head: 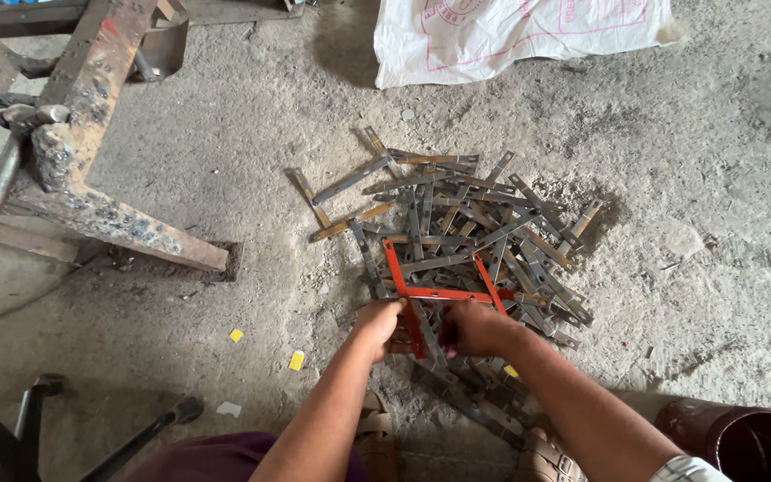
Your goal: The person repeatedly picks metal brackets from a pile on the floor, applies red paint to them using a cloth, and places the painted brackets onto a white sack. The process is repeated for multiple brackets throughout the clip.
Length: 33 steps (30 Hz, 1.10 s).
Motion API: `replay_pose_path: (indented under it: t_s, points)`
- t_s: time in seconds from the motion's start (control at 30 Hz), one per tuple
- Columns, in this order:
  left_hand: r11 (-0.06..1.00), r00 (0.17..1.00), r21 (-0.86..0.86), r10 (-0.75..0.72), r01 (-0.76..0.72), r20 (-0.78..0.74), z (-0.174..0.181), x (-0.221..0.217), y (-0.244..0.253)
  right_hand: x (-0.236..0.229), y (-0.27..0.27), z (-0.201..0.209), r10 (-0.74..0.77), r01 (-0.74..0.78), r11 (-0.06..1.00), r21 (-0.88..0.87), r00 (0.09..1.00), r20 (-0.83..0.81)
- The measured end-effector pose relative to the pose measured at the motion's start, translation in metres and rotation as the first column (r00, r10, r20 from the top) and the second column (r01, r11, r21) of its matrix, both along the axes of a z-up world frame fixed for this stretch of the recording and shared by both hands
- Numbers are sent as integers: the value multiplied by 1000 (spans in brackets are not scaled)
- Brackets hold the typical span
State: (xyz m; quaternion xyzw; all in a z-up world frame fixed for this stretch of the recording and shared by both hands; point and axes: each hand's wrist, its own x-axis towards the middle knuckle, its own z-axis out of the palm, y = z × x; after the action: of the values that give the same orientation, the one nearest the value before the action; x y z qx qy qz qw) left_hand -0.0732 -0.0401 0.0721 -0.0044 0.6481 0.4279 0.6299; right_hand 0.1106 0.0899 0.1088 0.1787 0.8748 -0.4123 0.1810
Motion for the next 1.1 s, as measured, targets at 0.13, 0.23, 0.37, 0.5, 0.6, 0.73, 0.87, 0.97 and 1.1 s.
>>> replay_pose_path:
  t_s: [0.13, 0.23, 0.37, 0.5, 0.6, 0.73, 0.87, 0.97, 1.1]
  points:
    - [999, 999, 17, 45, -45, 8, 14, 3, 3, 8, 7, -7, -354, 244, 906, -345, 884, -306]
    - [999, 999, -36, 15, -16, -45, 8, 2, 5, 3, -2, -11, -233, 124, 877, -464, 954, -187]
    - [991, 935, 106, -43, 86, -353, -4, 5, 10, 11, 25, -2, -77, 79, 997, 24, 994, -72]
    - [915, 634, -83, -337, 395, -696, 68, 27, 24, 56, 97, 7, -778, 734, 620, -278, 620, -101]
    - [693, 204, -381, -604, 612, -770, 142, 41, 29, 98, 155, 27, -982, 784, 172, -597, 85, -171]
    - [516, -374, -532, -384, 671, -844, 147, 30, 43, 125, 183, 51, -964, 550, -77, -831, -255, -79]
    - [546, -593, -401, 233, 736, -770, 87, -3, 49, 105, 162, 36, -998, 742, 2, -671, -41, -48]
    - [796, -491, -59, 312, 603, -813, 60, -4, 42, 78, 119, 19, -924, 816, 358, -454, 379, -49]
    - [999, 508, -24, -32, 23, -861, 19, 8, 37, 40, 62, 9, -736, 482, 533, -696, 670, -100]
